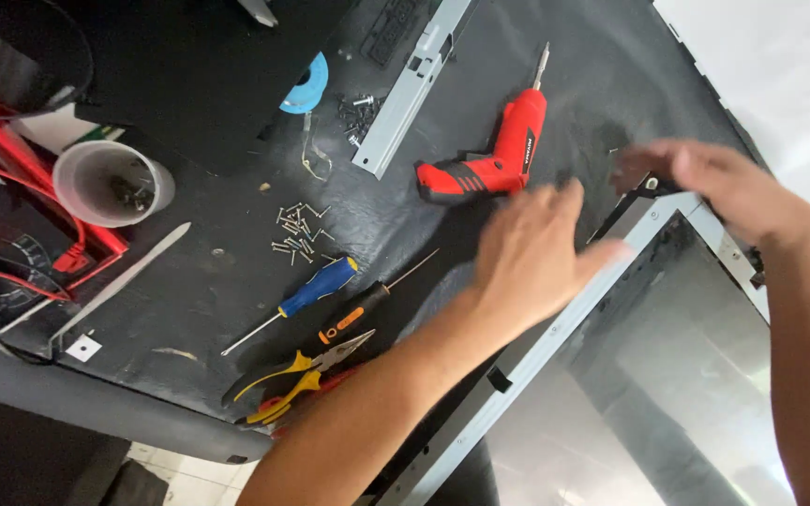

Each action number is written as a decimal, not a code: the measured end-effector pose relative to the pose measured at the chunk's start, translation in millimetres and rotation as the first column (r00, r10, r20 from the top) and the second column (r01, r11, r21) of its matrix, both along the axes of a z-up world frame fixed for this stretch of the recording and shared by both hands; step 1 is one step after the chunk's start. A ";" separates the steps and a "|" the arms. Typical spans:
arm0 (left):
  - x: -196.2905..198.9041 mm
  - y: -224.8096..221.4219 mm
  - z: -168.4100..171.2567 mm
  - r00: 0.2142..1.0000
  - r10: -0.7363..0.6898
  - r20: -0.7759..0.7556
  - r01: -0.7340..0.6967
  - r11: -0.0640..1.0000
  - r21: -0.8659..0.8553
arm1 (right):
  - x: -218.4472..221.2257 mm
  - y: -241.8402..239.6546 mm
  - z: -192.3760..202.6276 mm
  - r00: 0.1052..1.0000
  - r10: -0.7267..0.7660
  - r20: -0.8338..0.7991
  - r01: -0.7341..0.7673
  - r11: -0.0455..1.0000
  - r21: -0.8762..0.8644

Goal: Attaching a new metal frame to an electronic screen using an electric screwdriver and small screws.

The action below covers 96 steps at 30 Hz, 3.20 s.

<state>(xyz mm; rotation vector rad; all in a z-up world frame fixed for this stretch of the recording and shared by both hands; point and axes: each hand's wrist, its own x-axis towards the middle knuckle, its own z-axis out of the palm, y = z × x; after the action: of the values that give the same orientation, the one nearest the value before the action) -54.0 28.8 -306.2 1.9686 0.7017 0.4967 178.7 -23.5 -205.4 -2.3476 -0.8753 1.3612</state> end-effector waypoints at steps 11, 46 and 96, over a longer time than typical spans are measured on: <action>23.7 14.2 13.2 0.975 -0.190 0.117 0.177 0.342 -0.923 | 7.8 -9.3 -0.3 0.993 -0.028 0.114 0.063 0.948 -0.311; -26.6 22.2 153.3 0.895 0.293 -0.336 -0.337 0.938 -0.079 | 13.1 -31.5 -3.5 0.981 0.187 -0.043 -0.186 0.982 0.012; 13.1 -17.8 286.3 0.539 0.128 -0.833 0.132 0.964 0.233 | 11.0 -27.6 9.8 0.913 0.405 -0.039 -0.407 0.913 -0.027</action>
<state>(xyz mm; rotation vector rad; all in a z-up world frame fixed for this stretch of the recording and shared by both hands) -40.9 11.0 -19.9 2.4496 1.2793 -0.4908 189.7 -51.2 -195.6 -2.2397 -1.4012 1.5694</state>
